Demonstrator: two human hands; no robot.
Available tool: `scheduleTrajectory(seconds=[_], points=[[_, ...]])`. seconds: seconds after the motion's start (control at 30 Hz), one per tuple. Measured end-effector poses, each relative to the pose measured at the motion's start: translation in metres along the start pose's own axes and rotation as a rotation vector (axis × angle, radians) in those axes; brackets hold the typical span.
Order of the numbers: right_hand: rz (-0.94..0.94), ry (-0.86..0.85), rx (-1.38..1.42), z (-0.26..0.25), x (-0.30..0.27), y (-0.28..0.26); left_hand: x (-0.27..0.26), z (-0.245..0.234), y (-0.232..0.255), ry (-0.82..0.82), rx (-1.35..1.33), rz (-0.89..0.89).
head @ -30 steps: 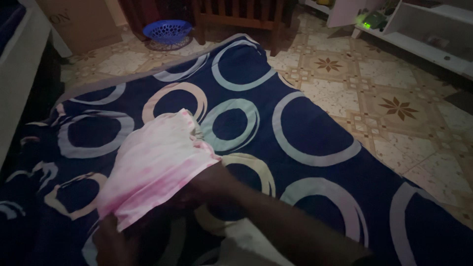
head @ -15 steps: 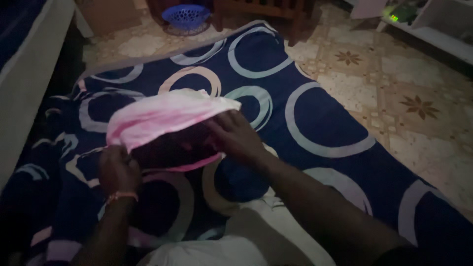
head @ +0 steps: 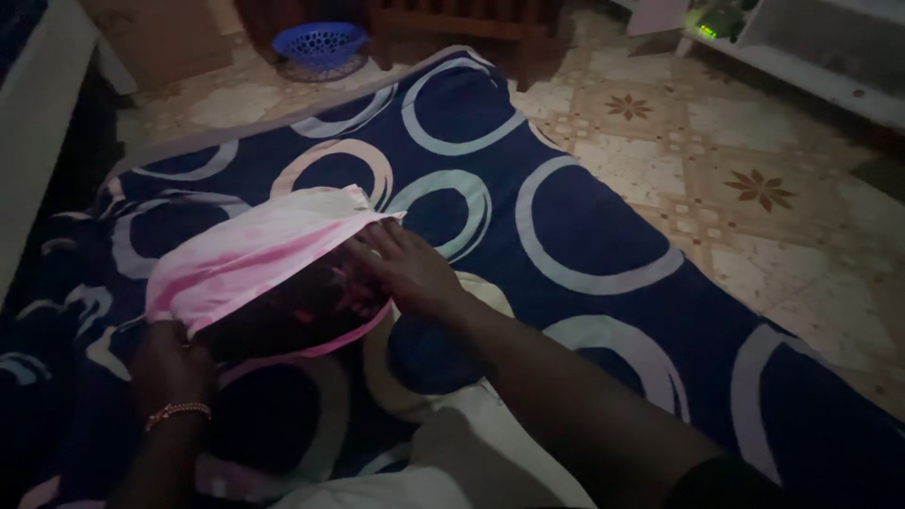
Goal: The person puts a patterned pillowcase onto a pillow by hand and then smooths it down on a bed.
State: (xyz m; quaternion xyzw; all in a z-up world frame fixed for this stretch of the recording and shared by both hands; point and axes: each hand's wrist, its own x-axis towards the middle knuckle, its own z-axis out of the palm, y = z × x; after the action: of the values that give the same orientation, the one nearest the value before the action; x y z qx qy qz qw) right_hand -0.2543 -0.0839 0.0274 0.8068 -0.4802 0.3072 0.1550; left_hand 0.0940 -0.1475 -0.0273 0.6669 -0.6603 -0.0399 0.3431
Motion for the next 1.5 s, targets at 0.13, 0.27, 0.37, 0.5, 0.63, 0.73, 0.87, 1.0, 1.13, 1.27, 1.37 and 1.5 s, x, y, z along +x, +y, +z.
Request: scheduleTrajectory(seconds=[0.13,0.27,0.37,0.5,0.63,0.73,0.87,1.0,1.13,1.27,1.37,1.5], points=[[0.030,-0.004,0.009,-0.004,0.001,-0.004,-0.003,-0.001,-0.002,-0.011,0.063,-0.043],[0.199,-0.088,0.095,-0.012,0.001,-0.010,-0.002,0.003,-0.007,0.016,0.052,-0.023],[0.303,-0.149,0.206,-0.019,0.004,-0.012,-0.003,0.010,-0.012,0.077,0.099,0.067],[0.282,-0.008,0.212,-0.015,-0.003,-0.013,-0.004,0.016,-0.023,0.112,0.134,0.096],[0.422,0.094,0.248,0.015,-0.007,0.000,-0.002,0.018,-0.030,0.158,0.071,0.043],[0.479,0.105,0.660,0.034,-0.008,0.012,0.004,0.021,-0.027,0.183,0.053,0.016],[0.595,0.143,0.766,0.039,-0.005,0.020,0.017,0.015,-0.015,0.365,-0.010,0.006],[0.621,0.287,0.756,0.010,0.020,0.024,0.019,0.002,0.000,0.284,-0.269,-0.032],[0.754,0.351,0.727,-0.032,0.066,0.024,0.031,0.001,0.008,0.452,-0.369,0.074],[0.446,0.577,0.885,-0.060,0.109,0.008,0.037,-0.004,0.022,0.522,-0.404,-0.219],[0.457,0.543,0.981,-0.075,0.136,-0.014,0.026,-0.002,0.027,0.486,-0.940,-0.625],[0.347,0.615,0.621,-0.067,0.137,-0.027,0.011,0.003,0.010,0.410,-0.292,-0.376]])
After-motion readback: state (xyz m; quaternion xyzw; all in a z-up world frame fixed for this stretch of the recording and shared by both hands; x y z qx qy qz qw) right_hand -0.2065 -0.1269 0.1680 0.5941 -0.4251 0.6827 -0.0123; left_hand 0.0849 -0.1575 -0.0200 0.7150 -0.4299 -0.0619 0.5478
